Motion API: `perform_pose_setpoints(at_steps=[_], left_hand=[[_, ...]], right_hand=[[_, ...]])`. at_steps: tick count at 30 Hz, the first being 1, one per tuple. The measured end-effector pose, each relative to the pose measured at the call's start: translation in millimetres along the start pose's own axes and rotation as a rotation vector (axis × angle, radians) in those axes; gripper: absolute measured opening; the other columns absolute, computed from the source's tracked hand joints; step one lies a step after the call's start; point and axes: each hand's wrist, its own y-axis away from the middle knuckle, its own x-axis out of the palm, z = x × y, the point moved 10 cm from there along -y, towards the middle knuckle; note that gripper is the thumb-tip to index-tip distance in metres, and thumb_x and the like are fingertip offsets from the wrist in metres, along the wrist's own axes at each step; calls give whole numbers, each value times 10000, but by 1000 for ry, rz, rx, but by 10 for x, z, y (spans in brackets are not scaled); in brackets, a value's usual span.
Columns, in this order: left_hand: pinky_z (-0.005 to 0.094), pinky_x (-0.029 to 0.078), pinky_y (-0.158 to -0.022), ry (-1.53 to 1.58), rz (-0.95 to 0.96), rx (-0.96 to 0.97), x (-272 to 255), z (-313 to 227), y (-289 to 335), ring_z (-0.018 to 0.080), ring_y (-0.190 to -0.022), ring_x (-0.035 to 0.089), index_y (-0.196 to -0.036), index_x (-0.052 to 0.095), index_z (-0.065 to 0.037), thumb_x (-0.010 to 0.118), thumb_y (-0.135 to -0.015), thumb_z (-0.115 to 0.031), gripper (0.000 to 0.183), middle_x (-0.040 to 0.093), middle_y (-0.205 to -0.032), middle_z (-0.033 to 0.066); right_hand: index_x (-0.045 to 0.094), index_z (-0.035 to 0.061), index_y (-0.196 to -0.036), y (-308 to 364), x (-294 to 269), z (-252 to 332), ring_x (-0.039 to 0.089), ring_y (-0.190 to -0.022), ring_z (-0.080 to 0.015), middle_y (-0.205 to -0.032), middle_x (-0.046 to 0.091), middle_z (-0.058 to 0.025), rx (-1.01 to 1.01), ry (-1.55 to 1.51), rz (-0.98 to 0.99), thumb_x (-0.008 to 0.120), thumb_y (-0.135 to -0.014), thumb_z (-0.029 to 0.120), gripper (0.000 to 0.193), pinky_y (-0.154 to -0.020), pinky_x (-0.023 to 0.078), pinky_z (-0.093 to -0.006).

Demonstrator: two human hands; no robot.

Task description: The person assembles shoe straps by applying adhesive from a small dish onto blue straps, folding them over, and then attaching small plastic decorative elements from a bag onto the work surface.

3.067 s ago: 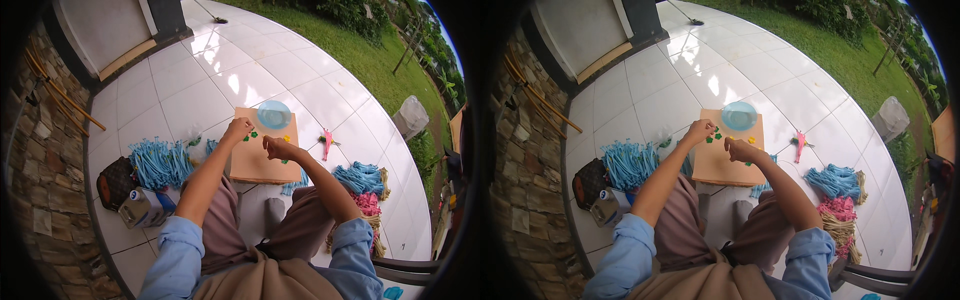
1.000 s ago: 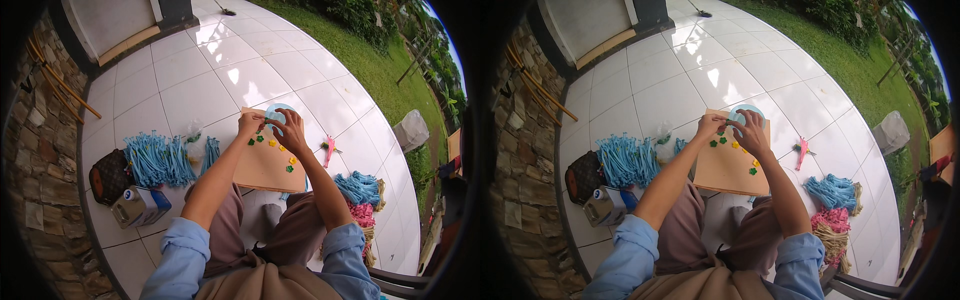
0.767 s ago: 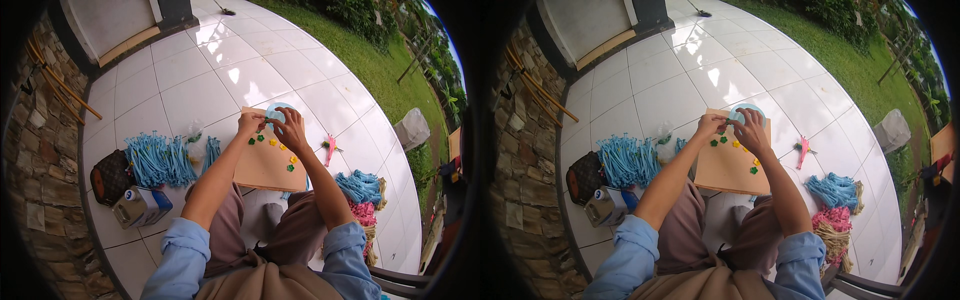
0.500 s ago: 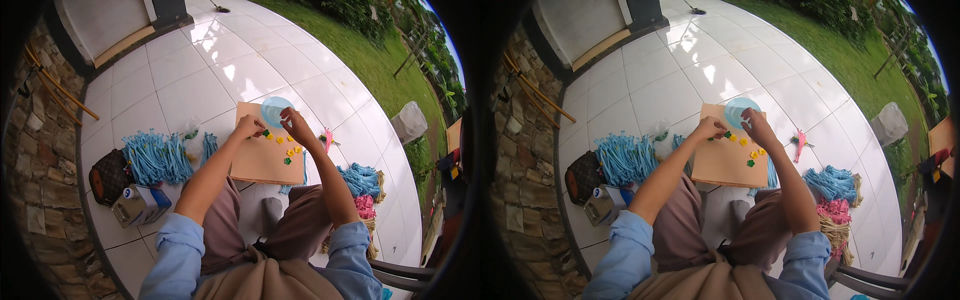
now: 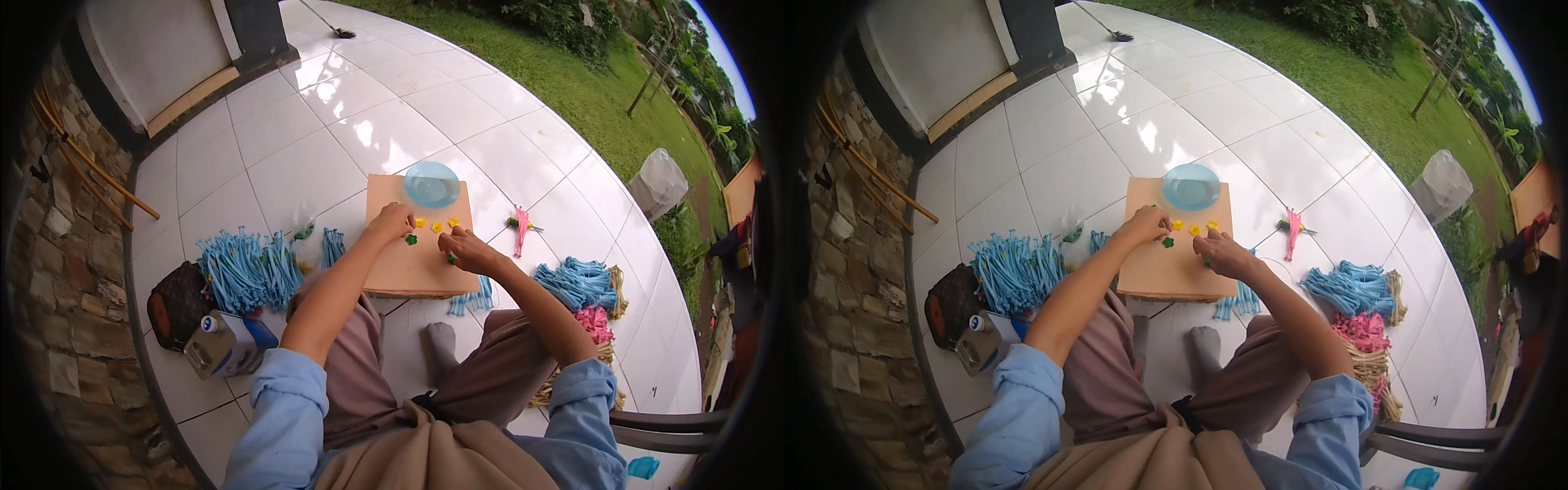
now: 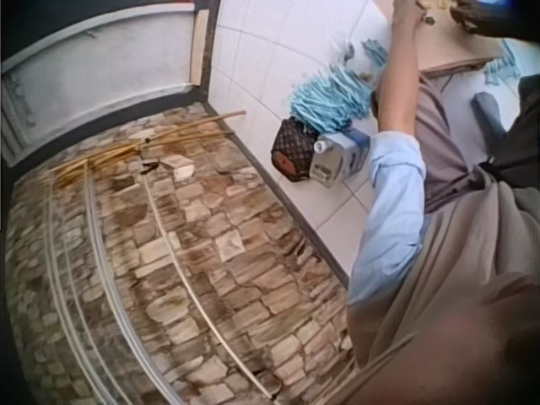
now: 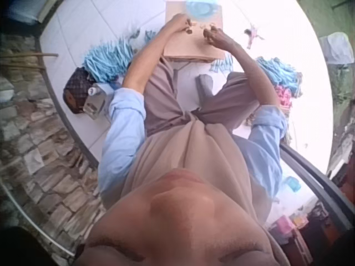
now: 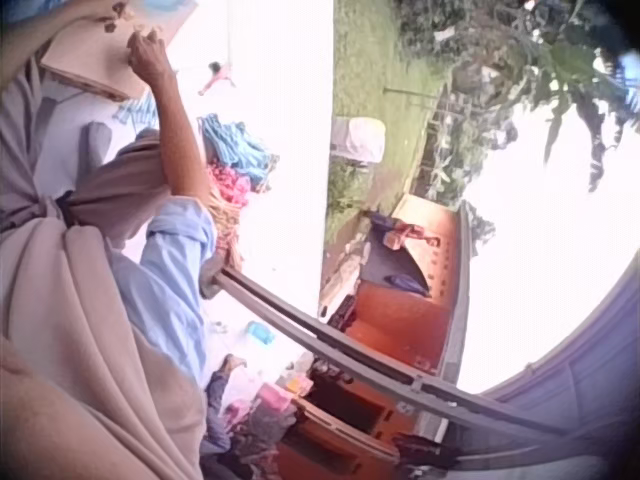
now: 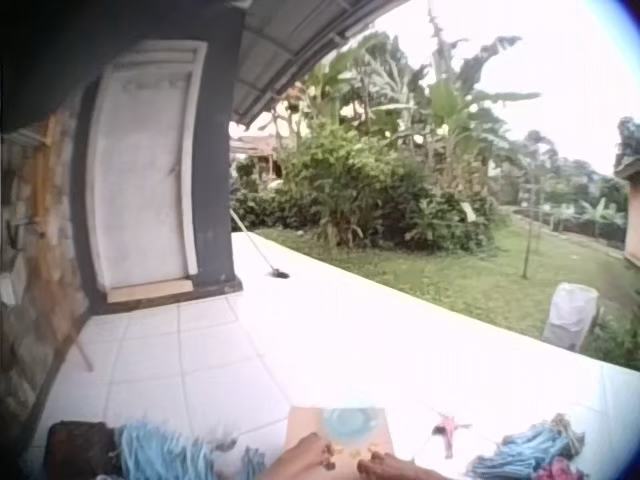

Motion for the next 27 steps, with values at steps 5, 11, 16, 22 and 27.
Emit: perform_pose_setpoints(at_steps=[5, 11, 16, 22, 27], left_hand=[[248, 530, -595, 342, -9, -113, -174, -18, 71, 147, -617, 634, -887, 623, 4, 642, -773, -105, 159, 647, -750, 101], [254, 536, -685, 739, 51, -2, -144, -354, 11, 155, -756, 626, -911, 568, 34, 632, -804, -127, 203, 623, -843, 105], [244, 537, -624, 911, -133, -40, -286, -117, -47, 145, -683, 632, -890, 560, 35, 653, -767, -91, 199, 628, -788, 114], [255, 547, -623, 750, -436, -297, -566, 238, 48, 154, -673, 631, -840, 534, 15, 605, -766, -54, 124, 609, -778, 97], [248, 549, -587, 575, -501, -287, -685, 388, 76, 138, -635, 628, -791, 531, 9, 618, -734, -58, 124, 609, -737, 92]], right_hand=[[407, 53, -967, -126, -135, -177, 580, -766, -249, -740, 569, -85, 252, -427, -21, 625, -695, -9, 354, -666, 459, -349], [366, 32, -1014, -256, -694, -443, 596, -742, -198, -776, 562, -100, 310, -638, -510, 681, -667, -13, 470, -651, 484, -284], [362, 22, -1068, -497, -702, -400, 584, -743, -185, -869, 517, -109, 236, -740, -532, 696, -672, 17, 518, -674, 488, -282], [432, 111, -1181, -524, -504, -613, 444, -1062, -308, -1135, 393, -160, 290, -123, -387, 741, -674, 213, 603, -859, 415, -377], [539, 216, -1148, -518, -232, -733, 276, -1197, -352, -1283, 319, -154, 328, 191, -224, 695, -685, 428, 533, -982, 233, -513]])
